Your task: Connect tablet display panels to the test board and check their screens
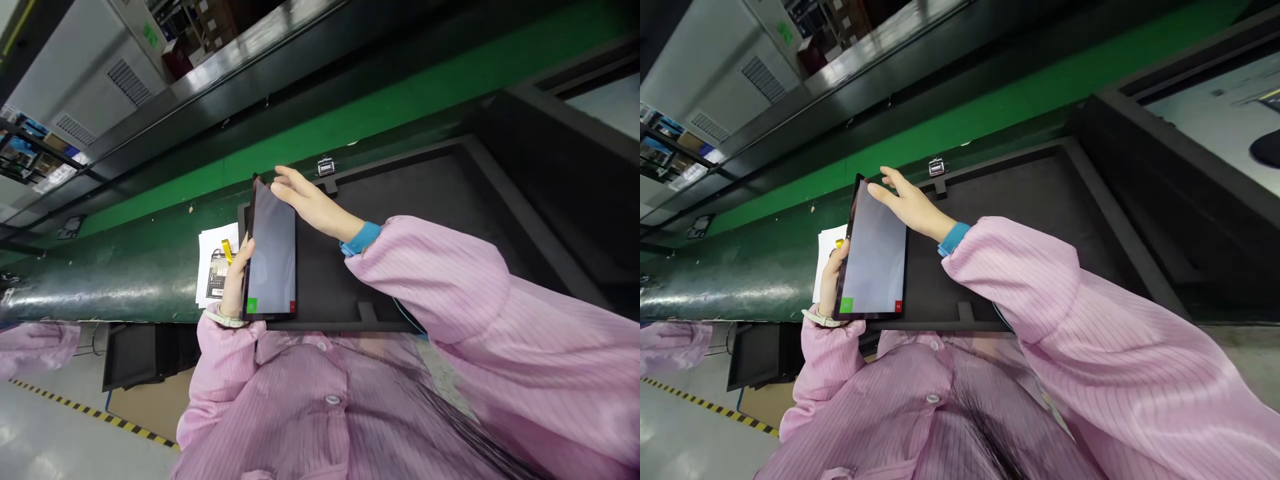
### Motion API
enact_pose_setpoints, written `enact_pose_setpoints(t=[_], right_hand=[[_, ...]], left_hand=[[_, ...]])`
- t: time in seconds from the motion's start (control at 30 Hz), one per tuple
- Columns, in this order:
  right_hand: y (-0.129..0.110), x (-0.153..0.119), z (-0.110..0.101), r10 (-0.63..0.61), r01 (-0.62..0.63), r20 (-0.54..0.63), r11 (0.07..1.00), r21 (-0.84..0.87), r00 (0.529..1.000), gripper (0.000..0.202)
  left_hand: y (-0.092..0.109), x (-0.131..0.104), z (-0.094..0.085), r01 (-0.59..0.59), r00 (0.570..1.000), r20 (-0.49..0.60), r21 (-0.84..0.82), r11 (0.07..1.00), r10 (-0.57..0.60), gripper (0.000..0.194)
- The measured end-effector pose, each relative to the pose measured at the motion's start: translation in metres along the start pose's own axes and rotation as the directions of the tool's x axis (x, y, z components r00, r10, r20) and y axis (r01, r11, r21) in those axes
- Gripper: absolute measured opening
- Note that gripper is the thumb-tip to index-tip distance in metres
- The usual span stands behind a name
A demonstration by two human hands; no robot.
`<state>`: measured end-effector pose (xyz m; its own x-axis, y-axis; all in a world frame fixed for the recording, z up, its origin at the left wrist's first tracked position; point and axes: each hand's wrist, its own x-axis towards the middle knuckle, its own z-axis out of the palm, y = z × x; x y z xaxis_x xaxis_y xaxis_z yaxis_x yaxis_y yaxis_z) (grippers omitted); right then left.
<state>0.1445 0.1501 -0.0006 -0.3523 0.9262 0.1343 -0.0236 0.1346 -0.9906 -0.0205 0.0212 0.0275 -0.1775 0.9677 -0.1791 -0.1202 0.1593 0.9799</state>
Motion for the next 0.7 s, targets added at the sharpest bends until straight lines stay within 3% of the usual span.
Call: enact_pose_setpoints(t=[0.13, 0.23, 0.27, 0.33, 0.4, 0.43, 0.47, 0.5, 0.6, 0.7], right_hand=[[-0.008, 0.002, 0.001, -0.072, 0.072, 0.011, 0.997, 0.035, 0.997, 0.071], [-0.01, -0.002, 0.001, -0.087, 0.088, -0.018, 0.996, 0.032, 0.996, 0.062], [-0.01, -0.003, 0.0, -0.084, 0.085, -0.017, 0.995, 0.046, 0.996, 0.058], [-0.01, -0.005, -0.001, -0.079, 0.079, -0.008, 0.994, 0.072, 0.997, 0.051], [-0.009, -0.007, -0.003, -0.073, 0.072, 0.005, 0.995, 0.071, 0.997, 0.046], [-0.009, -0.008, -0.003, -0.069, 0.068, 0.01, 0.996, 0.058, 0.998, 0.044], [-0.009, -0.008, -0.004, -0.066, 0.066, 0.009, 0.997, 0.043, 0.998, 0.043], [-0.009, -0.009, -0.004, -0.065, 0.065, 0.006, 0.998, 0.025, 0.998, 0.043], [-0.008, -0.011, -0.007, -0.06, 0.06, -0.001, 0.998, -0.031, 0.998, 0.043], [-0.009, -0.014, -0.009, -0.032, 0.031, -0.006, 0.997, -0.074, 0.999, 0.043]], left_hand=[[0.006, -0.006, 0.028, -0.062, 0.972, 0.23, 0.027, 0.998, 0.055, 0.044], [0.008, -0.016, 0.025, -0.172, 0.935, 0.331, 0.109, 0.979, 0.127, 0.046], [0.006, -0.019, 0.016, -0.232, 0.934, 0.31, 0.149, 0.961, 0.178, 0.047], [-0.002, -0.026, -0.009, -0.364, 0.931, 0.142, 0.298, 0.882, 0.336, 0.043], [-0.018, -0.032, -0.04, -0.391, 0.846, -0.08, 0.579, 0.716, 0.527, 0.035], [-0.029, -0.035, -0.055, -0.333, 0.796, -0.124, 0.727, 0.601, 0.592, 0.03], [-0.04, -0.038, -0.069, -0.264, 0.771, -0.114, 0.838, 0.478, 0.626, 0.028], [-0.052, -0.04, -0.081, -0.215, 0.772, -0.077, 0.902, 0.373, 0.63, 0.027], [-0.083, -0.047, -0.102, -0.197, 0.802, -0.002, 0.943, 0.268, 0.597, 0.025], [-0.101, -0.053, -0.105, -0.211, 0.815, 0.067, 0.96, 0.187, 0.576, 0.031]])
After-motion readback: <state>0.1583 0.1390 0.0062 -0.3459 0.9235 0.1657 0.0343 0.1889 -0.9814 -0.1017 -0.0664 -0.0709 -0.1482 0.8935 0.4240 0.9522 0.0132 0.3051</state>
